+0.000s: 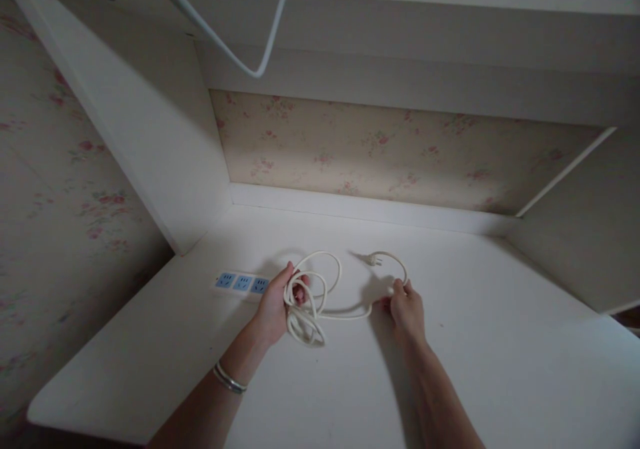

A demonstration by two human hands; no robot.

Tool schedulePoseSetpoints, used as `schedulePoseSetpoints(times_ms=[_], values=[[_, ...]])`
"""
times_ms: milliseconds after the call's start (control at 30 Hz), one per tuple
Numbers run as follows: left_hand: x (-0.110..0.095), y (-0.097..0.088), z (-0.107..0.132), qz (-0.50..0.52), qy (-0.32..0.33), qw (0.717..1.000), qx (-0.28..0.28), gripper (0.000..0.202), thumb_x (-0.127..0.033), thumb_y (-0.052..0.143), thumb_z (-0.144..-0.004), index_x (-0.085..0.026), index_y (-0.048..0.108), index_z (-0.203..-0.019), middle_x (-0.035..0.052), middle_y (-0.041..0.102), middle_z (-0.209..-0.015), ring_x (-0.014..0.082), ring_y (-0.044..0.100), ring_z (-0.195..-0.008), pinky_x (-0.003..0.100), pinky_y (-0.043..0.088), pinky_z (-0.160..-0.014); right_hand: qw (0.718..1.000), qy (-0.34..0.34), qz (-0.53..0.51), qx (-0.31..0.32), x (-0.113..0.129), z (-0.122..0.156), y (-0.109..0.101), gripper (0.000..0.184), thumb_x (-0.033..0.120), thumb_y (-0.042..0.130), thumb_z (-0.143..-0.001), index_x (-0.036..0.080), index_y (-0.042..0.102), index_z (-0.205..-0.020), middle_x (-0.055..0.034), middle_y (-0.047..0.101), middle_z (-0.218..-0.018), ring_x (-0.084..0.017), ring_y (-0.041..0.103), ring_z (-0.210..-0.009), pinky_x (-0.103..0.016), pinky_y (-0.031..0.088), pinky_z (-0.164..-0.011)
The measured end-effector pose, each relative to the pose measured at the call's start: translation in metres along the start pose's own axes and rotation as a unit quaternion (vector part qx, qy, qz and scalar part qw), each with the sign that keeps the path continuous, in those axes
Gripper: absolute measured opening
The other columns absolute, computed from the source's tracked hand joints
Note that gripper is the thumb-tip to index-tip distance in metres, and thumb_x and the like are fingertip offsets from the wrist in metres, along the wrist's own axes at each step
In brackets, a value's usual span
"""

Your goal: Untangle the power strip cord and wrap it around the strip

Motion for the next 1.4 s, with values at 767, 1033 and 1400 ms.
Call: schedulePoseSetpoints(times_ms=[767,1033,1400], values=[[-0.001,0.009,0.003,-0.025,0.122,0.992,0.005,0.025,-0.034,0.071,-0.073,-0.015,0.056,-0.067,-0.0022,0.055,-0.073,0.007,0.048,-0.056,0.021,0.04,-0.055,0.938,-0.032,0.085,0.335,0.02,0.061,0.052,0.037,0.042,0.067,-0.08,0.025,0.061,-0.112,-0.0052,0.065,-0.105,-0.02,0.058,-0.096,-0.035,0.044,-0.087],[0.001,0.007,-0.001,-0.052,0.119,0.991,-0.011,0.031,-0.043,0.068,-0.075,-0.015,0.056,-0.07,-0.0039,0.048,-0.06,0.0075,0.044,-0.051,0.021,0.037,-0.052,0.837,-0.027,0.152,0.525,0.042,0.08,0.058,0.046,0.04,0.059,-0.087,0.026,0.052,-0.13,0.0001,0.066,-0.084,-0.016,0.057,-0.077,-0.028,0.042,-0.073],[0.005,0.007,0.002,-0.095,0.12,0.988,0.004,0.035,-0.049,0.064,-0.078,-0.016,0.053,-0.071,-0.0043,0.046,-0.059,0.0076,0.044,-0.053,0.018,0.034,-0.049,0.762,-0.153,0.151,0.61,0.053,0.089,0.066,0.027,0.037,0.053,-0.09,0.024,0.075,-0.081,-0.004,0.064,-0.088,-0.019,0.059,-0.087,-0.034,0.045,-0.083]])
Point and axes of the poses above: each hand's wrist, its own z-axis away from the middle knuckle, its own y-axis out of the palm, x = y × z, the point moved 2 cm from there along -z, towards the middle knuckle
